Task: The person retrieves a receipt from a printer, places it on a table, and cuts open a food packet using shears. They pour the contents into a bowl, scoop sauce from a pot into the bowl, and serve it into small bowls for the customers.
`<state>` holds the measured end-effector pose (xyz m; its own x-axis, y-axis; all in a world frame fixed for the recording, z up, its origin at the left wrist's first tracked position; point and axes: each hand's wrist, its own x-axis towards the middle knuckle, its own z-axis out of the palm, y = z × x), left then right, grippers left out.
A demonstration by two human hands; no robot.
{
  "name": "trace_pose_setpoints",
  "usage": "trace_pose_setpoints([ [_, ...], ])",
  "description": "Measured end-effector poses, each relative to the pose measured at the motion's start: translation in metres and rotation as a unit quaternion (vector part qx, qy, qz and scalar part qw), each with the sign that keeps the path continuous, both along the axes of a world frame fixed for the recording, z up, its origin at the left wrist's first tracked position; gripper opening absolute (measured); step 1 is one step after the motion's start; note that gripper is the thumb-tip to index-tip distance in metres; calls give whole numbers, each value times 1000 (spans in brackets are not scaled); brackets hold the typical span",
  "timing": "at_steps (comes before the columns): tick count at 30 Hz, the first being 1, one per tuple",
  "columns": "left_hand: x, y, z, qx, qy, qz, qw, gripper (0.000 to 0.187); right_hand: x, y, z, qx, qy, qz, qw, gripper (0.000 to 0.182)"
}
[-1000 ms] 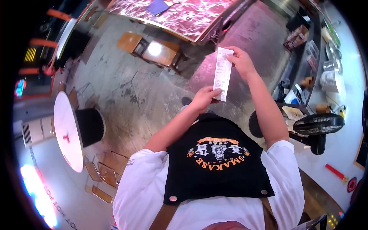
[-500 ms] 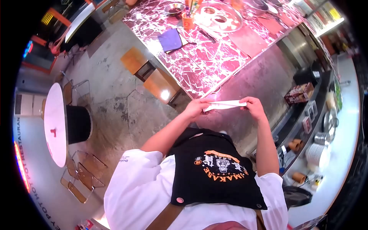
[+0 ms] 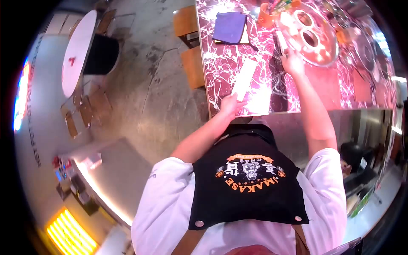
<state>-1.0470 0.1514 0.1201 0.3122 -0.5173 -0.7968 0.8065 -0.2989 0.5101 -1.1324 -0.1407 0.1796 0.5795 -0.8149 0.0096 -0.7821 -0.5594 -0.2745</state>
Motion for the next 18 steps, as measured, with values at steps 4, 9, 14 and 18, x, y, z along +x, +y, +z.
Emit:
trace_pose_setpoints([
  [4,-38,-38,15,33,23,51,998,38,10,-34,-8,102,78,83,988,28],
  [9,-75,-65,6,42,34,90,994,40,29,-36,11,174,15,139,975,31],
  [14,-97,-83,2,58,39,132,989,41,71,-4,28,223,85,180,954,36],
  [18,-110,-82,14,43,42,137,989,42,66,22,22,190,134,209,950,41],
])
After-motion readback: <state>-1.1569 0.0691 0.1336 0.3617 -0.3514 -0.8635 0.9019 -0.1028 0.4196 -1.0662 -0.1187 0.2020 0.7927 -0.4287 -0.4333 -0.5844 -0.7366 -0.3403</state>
